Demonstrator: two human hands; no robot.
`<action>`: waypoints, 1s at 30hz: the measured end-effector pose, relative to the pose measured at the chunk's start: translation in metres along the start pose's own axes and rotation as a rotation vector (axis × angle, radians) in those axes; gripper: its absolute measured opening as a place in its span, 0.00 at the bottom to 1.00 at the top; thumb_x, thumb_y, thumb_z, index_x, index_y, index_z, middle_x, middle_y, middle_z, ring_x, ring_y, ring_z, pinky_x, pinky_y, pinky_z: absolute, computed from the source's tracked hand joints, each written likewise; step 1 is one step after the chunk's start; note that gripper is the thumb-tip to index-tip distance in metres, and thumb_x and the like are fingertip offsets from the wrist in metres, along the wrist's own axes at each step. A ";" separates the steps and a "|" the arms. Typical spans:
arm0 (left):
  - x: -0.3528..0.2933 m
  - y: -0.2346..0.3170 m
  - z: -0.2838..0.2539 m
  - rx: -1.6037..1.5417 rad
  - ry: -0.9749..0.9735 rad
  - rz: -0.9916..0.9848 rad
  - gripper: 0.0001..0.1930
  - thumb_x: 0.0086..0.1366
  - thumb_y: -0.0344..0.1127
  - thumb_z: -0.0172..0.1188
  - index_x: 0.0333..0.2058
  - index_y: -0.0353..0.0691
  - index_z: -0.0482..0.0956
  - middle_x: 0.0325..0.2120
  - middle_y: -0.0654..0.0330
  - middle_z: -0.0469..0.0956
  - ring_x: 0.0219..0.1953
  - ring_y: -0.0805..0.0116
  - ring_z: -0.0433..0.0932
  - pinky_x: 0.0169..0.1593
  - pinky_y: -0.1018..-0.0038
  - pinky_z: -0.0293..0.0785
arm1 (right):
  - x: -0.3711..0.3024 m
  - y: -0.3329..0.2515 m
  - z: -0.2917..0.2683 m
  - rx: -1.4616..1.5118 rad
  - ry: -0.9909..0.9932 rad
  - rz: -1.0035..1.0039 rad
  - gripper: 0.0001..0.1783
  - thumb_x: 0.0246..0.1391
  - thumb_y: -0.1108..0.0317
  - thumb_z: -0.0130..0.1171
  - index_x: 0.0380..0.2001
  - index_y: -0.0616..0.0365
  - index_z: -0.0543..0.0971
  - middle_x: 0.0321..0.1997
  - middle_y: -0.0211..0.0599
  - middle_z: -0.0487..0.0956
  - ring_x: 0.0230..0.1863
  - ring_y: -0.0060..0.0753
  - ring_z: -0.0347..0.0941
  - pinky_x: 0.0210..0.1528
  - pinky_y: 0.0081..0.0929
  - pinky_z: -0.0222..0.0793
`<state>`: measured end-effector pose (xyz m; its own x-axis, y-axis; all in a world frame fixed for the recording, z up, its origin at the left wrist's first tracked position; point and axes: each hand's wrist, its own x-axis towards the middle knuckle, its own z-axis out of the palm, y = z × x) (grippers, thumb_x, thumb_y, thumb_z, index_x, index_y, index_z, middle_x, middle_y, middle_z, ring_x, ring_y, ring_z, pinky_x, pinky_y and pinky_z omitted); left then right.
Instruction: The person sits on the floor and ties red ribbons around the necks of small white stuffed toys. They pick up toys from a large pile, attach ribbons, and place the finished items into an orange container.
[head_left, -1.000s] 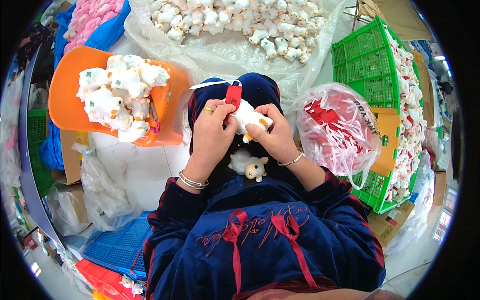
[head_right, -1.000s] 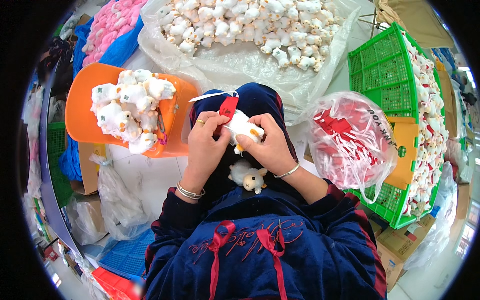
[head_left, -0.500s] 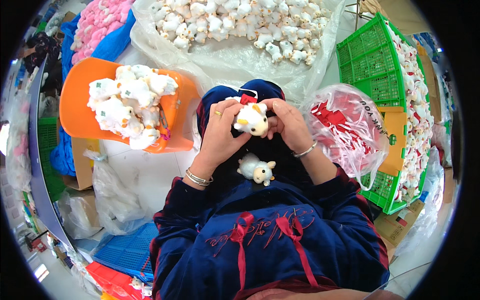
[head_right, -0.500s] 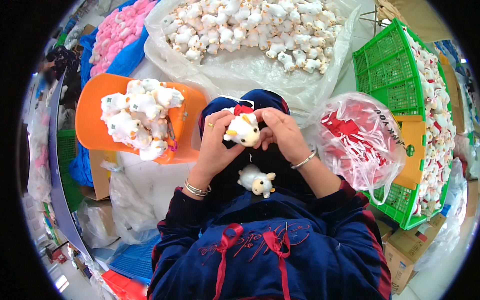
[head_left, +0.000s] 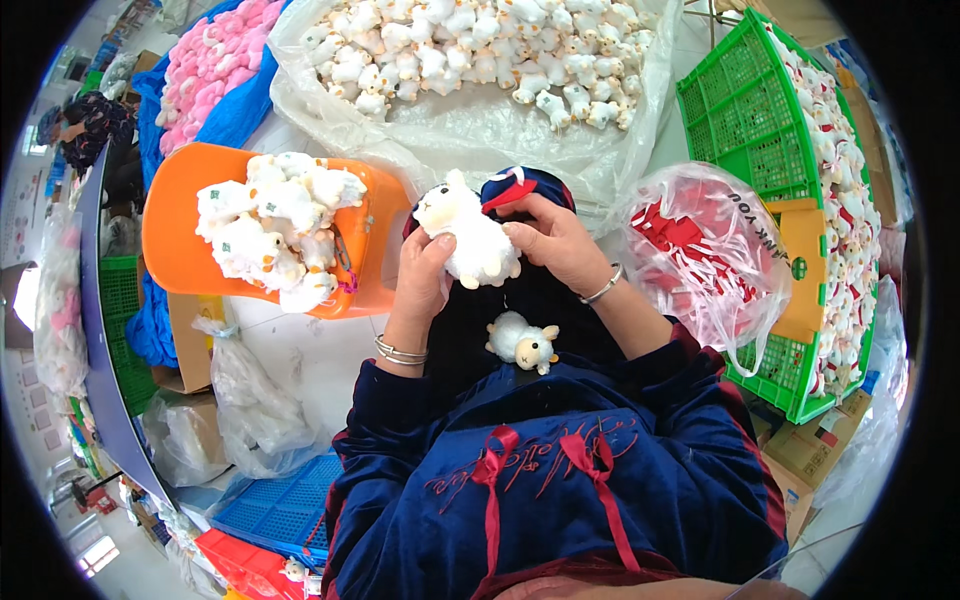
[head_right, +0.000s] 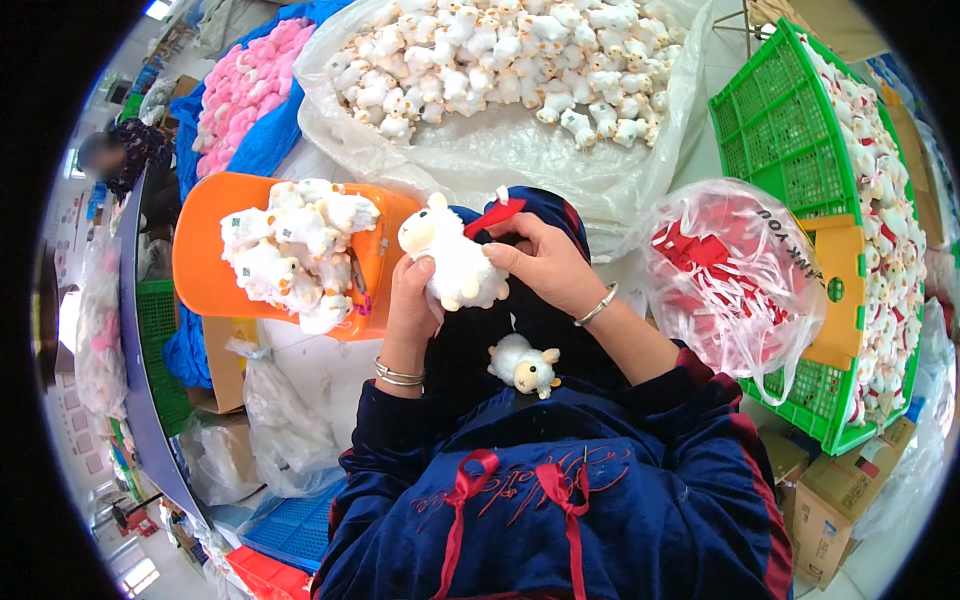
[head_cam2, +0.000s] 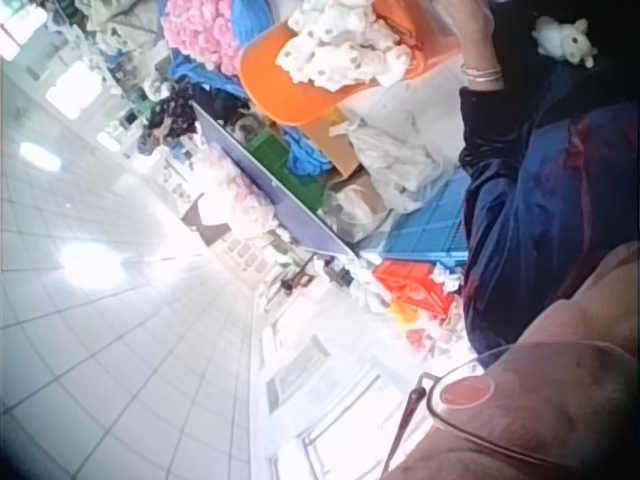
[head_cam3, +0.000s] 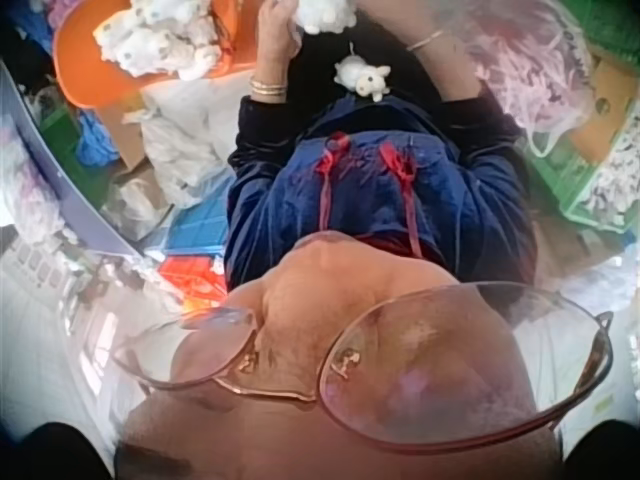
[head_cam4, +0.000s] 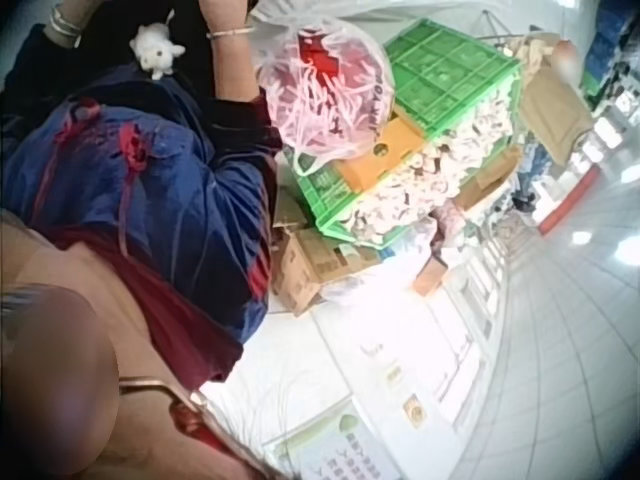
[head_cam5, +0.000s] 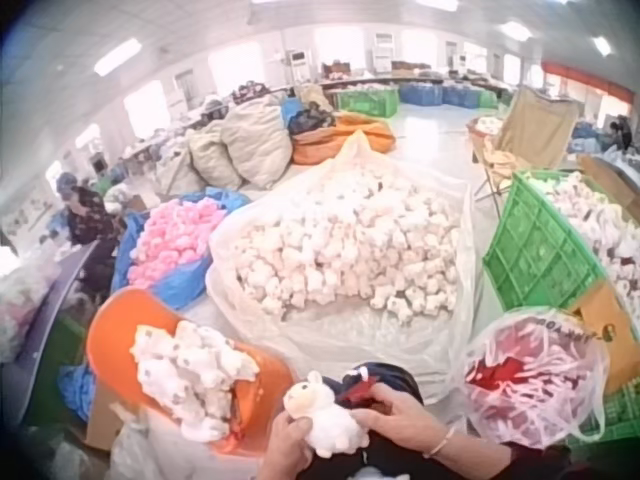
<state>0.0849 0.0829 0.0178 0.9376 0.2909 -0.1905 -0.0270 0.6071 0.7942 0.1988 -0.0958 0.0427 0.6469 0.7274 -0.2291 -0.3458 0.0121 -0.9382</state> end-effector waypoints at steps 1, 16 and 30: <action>-0.001 0.004 0.002 0.022 0.010 -0.049 0.27 0.65 0.38 0.61 0.59 0.29 0.71 0.47 0.55 0.81 0.45 0.67 0.83 0.46 0.74 0.80 | 0.002 0.006 0.001 0.073 0.011 -0.074 0.14 0.63 0.65 0.65 0.47 0.62 0.81 0.43 0.28 0.81 0.40 0.16 0.76 0.43 0.17 0.72; 0.015 -0.005 0.001 0.660 0.317 0.018 0.17 0.68 0.42 0.67 0.41 0.30 0.85 0.32 0.61 0.85 0.34 0.81 0.79 0.40 0.79 0.76 | 0.010 0.010 0.027 -0.718 0.220 -0.385 0.18 0.54 0.62 0.70 0.39 0.65 0.77 0.34 0.40 0.74 0.33 0.36 0.72 0.37 0.30 0.69; -0.017 0.007 -0.007 0.531 0.301 -0.095 0.12 0.69 0.37 0.63 0.32 0.33 0.84 0.23 0.67 0.80 0.24 0.81 0.73 0.30 0.82 0.68 | 0.011 0.018 0.030 -0.773 0.217 -0.444 0.21 0.50 0.64 0.71 0.43 0.65 0.77 0.40 0.43 0.75 0.42 0.45 0.74 0.45 0.35 0.71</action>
<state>0.0661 0.0873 0.0225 0.7864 0.4966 -0.3673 0.3006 0.2118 0.9299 0.1792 -0.0672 0.0316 0.7519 0.6203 0.2233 0.4656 -0.2597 -0.8460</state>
